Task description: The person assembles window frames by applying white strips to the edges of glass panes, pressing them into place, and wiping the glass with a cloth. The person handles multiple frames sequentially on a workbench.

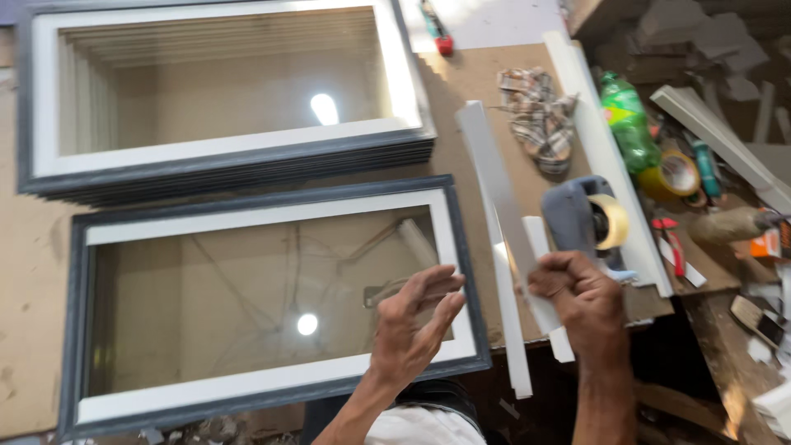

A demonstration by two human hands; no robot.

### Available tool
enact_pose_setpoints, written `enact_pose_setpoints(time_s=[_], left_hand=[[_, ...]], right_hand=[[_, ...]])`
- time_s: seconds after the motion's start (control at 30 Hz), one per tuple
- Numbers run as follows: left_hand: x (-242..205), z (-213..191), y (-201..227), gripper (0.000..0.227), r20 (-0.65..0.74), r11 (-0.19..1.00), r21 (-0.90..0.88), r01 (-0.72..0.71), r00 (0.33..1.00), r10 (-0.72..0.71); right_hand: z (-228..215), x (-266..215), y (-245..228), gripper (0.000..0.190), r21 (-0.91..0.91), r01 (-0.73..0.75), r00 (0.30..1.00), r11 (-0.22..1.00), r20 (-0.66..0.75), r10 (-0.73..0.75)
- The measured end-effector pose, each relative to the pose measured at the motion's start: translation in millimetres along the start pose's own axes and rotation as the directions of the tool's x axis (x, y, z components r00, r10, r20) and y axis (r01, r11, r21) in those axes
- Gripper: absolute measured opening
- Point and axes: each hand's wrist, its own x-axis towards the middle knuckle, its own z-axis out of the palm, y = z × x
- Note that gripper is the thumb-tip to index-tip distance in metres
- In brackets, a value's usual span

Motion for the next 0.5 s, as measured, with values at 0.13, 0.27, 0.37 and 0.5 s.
enact_pose_setpoints(time_s=[0.13, 0.27, 0.37, 0.5], left_hand=[[-9.4, -46.7, -9.9, 0.033, -0.053, 0.971, -0.142, 0.191, 0.978, -0.200], [-28.1, -129.5, -22.6, 0.030, -0.092, 0.856, -0.470, 0.214, 0.953, -0.289], [-52.6, -190.9, -32.2, 0.031, -0.057, 0.678, -0.720, 0.150, 0.960, -0.273], [-80.1, -250.4, -35.6, 0.039, -0.114, 0.660, -0.749, 0.061, 0.969, -0.218]], right_hand=[[107.2, -50.1, 23.2, 0.023, 0.222, 0.020, 0.964, 0.975, 0.253, -0.077], [179.4, -82.3, 27.3, 0.025, 0.296, -0.043, 0.903, 0.954, 0.420, -0.090], [221.4, -101.0, 29.5, 0.029, 0.398, -0.267, 0.783, 0.878, 0.620, -0.044], [269.6, -128.7, 19.8, 0.035, 0.422, -0.585, 0.498, 0.693, 0.861, -0.105]])
